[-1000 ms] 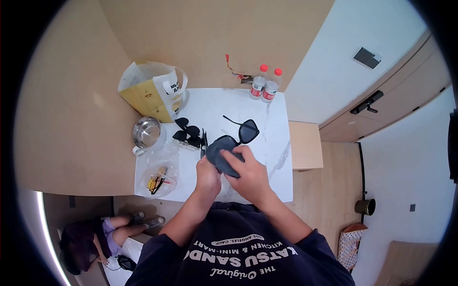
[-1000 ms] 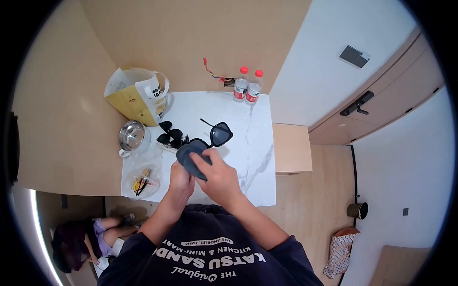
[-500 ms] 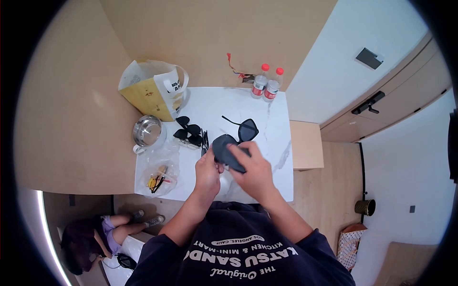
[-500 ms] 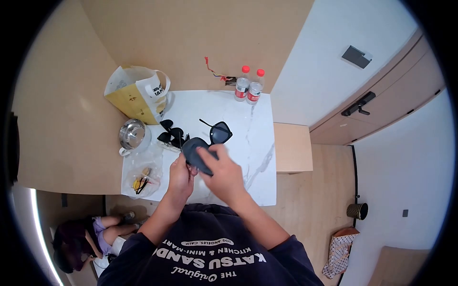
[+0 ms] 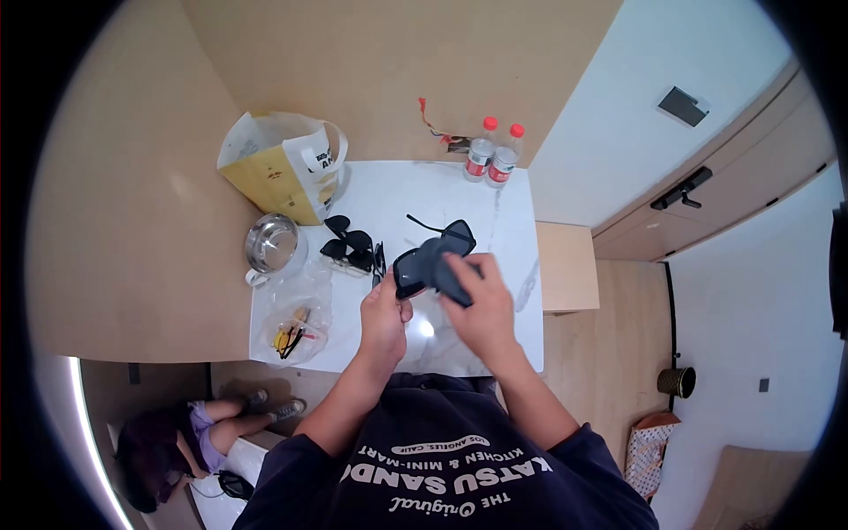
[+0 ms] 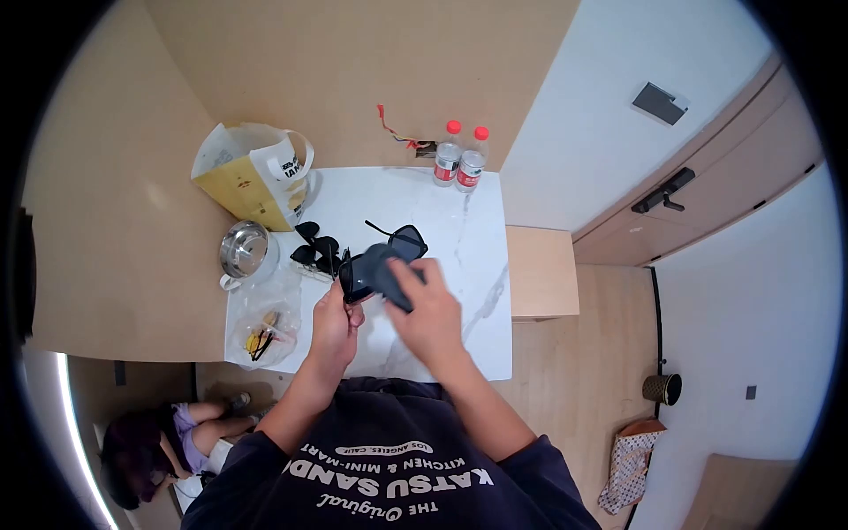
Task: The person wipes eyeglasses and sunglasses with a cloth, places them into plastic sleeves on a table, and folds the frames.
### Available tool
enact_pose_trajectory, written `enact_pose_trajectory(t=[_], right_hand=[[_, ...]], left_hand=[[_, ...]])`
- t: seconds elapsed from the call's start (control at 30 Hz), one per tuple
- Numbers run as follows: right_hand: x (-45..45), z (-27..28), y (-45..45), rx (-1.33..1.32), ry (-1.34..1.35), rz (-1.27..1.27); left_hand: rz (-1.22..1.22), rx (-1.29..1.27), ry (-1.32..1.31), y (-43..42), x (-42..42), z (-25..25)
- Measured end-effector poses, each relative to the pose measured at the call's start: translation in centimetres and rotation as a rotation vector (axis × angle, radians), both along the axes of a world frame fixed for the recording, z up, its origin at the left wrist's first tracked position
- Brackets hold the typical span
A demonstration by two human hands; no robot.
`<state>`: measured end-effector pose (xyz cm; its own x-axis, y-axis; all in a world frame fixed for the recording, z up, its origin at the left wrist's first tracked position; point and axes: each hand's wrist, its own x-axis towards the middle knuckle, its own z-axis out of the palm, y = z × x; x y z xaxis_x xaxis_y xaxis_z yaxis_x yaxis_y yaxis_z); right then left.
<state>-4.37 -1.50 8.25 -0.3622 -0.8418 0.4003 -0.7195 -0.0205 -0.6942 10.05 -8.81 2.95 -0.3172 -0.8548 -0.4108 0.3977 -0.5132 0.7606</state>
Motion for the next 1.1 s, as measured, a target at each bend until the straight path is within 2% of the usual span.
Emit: enact_pose_trajectory(t=[0.1, 0.27, 0.43, 0.57, 0.67, 0.77, 0.8, 0.83, 0.9, 1.0, 1.1], right_hand=[[-2.6, -2.5, -0.3, 0.02, -0.01, -0.166], [-4.8, -9.4, 0.3, 0.201, 0.034, -0.287], [-4.6, -18.2, 3.4, 0.445, 0.135, -0.275], [-4.0, -21.0, 4.7, 0.543, 0.161, -0.241], [-3.4, -16.3, 4.2, 0.827, 0.262, -0.222], [-4.8, -14.4, 3.2, 0.639, 0.181, -0.218], [-5.6, -12.8, 2.5, 0.522, 0.073, -0.184], [-6.3, -11.0, 1.9, 0.416, -0.324, -0.132], [-6.7, -6.3, 1.3, 0.331, -0.864, -0.008], [-6.1, -1.3, 2.3, 0.11, -1.066, 0.207], [-5.7, -0.4, 2.9, 0.03, -0.98, 0.268]], left_hand=[[0.017, -0.004, 0.0, -0.1, 0.3, -0.3], [0.04, -0.02, 0.071, -0.2, 0.7, -0.3], [0.036, -0.018, 0.146, -0.2, 0.7, 0.4], [0.022, -0.059, 0.189, -0.2, 0.9, 0.4], [-0.007, -0.123, 0.158, -0.4, 1.4, 0.4], [-0.072, -0.292, 0.074, -0.8, 1.9, 0.7], [-0.094, -0.362, 0.04, -0.8, 2.1, 1.0], [-0.118, -0.427, -0.013, -0.7, 2.1, 1.5], [-0.164, -0.559, -0.118, -0.5, 2.3, 3.0], [-0.179, -0.672, -0.209, -0.5, 2.7, 3.5], [-0.179, -0.772, -0.237, -0.8, 3.2, 2.9]])
